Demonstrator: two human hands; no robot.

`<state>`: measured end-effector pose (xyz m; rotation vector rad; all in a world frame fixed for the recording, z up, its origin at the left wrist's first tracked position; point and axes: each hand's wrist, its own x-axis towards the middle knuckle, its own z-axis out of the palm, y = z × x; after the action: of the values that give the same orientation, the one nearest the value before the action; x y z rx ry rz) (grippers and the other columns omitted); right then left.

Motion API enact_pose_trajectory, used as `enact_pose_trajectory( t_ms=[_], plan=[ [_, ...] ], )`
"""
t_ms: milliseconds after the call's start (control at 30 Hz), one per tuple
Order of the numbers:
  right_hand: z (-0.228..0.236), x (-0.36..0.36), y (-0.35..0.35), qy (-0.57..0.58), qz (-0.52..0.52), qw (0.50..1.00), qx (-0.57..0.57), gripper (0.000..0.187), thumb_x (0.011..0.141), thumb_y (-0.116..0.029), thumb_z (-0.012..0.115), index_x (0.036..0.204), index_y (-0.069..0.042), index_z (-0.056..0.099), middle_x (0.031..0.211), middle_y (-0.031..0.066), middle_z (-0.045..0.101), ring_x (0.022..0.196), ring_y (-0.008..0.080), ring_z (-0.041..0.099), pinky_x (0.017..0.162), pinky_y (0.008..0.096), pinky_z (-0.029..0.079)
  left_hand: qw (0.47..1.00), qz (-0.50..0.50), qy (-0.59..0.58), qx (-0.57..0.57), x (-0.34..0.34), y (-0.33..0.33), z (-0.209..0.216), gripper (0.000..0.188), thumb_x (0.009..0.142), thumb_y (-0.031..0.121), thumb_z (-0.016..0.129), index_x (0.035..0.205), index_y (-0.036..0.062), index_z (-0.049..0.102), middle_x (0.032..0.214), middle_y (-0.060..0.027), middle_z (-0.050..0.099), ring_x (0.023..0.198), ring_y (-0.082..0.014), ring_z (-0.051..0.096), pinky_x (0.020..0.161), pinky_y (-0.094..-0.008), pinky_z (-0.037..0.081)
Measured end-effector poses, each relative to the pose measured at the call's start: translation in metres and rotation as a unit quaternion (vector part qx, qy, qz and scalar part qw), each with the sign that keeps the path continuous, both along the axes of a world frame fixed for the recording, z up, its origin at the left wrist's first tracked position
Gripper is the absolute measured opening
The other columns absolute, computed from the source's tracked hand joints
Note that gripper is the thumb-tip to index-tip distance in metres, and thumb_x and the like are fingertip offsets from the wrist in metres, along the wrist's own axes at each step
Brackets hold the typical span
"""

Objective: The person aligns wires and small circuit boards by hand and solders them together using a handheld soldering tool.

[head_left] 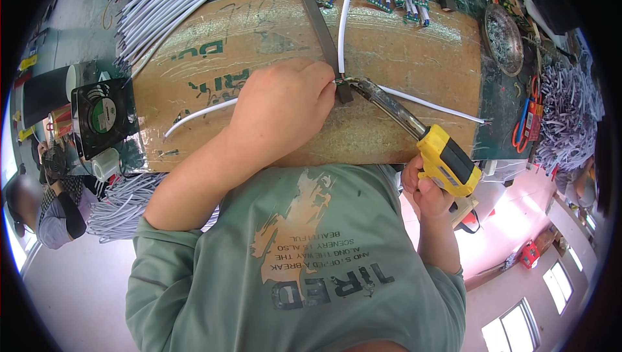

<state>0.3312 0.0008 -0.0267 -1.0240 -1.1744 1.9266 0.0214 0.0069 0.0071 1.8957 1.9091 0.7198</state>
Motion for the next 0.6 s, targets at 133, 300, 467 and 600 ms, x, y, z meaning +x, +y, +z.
enact_pose_trajectory(
  t_ms=[133,300,467,600],
  plan=[
    [-0.0005,-0.0021,-0.0027,-0.002,-0.02,1.0,0.005,0.054,0.086,-0.031,0.077,0.124,0.001,0.055,0.071,0.0046,0.052,0.058,0.0134,0.046,0.053,0.0266,0.036,1.0,0.003,-0.002,-0.004,0.0002,-0.0003,0.0004,0.009,0.087,0.016,0.069,0.088,0.0074,0.072,0.076,-0.0135,0.069,0.068,-0.0361,0.067,0.062,-0.044,0.054],
    [-0.0046,0.0024,-0.0041,0.01,-0.01,1.0,0.011,0.062,0.087,-0.033,0.076,0.132,0.002,0.053,0.071,0.0034,0.052,0.058,0.0131,0.046,0.054,0.0272,0.035,1.0,-0.001,-0.001,-0.007,-0.0005,-0.0007,0.0002,0.009,0.087,0.016,0.069,0.089,0.0074,0.072,0.079,-0.0129,0.07,0.071,-0.0354,0.067,0.063,-0.0436,0.054],
    [-0.0029,0.0008,-0.0031,0.014,-0.011,1.0,0.015,0.064,0.087,-0.034,0.077,0.134,0.002,0.052,0.071,0.0031,0.051,0.059,0.0126,0.046,0.055,0.0275,0.035,1.0,-0.002,-0.001,-0.009,-0.0007,-0.0007,0.0006,0.009,0.086,0.015,0.069,0.089,0.0072,0.072,0.08,-0.0126,0.07,0.073,-0.0351,0.067,0.064,-0.0434,0.054],
    [-0.0051,0.0031,-0.0025,0.017,-0.015,1.0,0.002,0.067,0.086,-0.036,0.078,0.134,0.002,0.052,0.071,0.0029,0.051,0.059,0.0127,0.047,0.054,0.0274,0.035,1.0,-0.001,-0.001,-0.005,-0.0003,0.0009,0.0007,0.008,0.086,0.014,0.069,0.089,0.0068,0.072,0.08,-0.0128,0.07,0.072,-0.0354,0.067,0.063,-0.0438,0.054]
  ],
)
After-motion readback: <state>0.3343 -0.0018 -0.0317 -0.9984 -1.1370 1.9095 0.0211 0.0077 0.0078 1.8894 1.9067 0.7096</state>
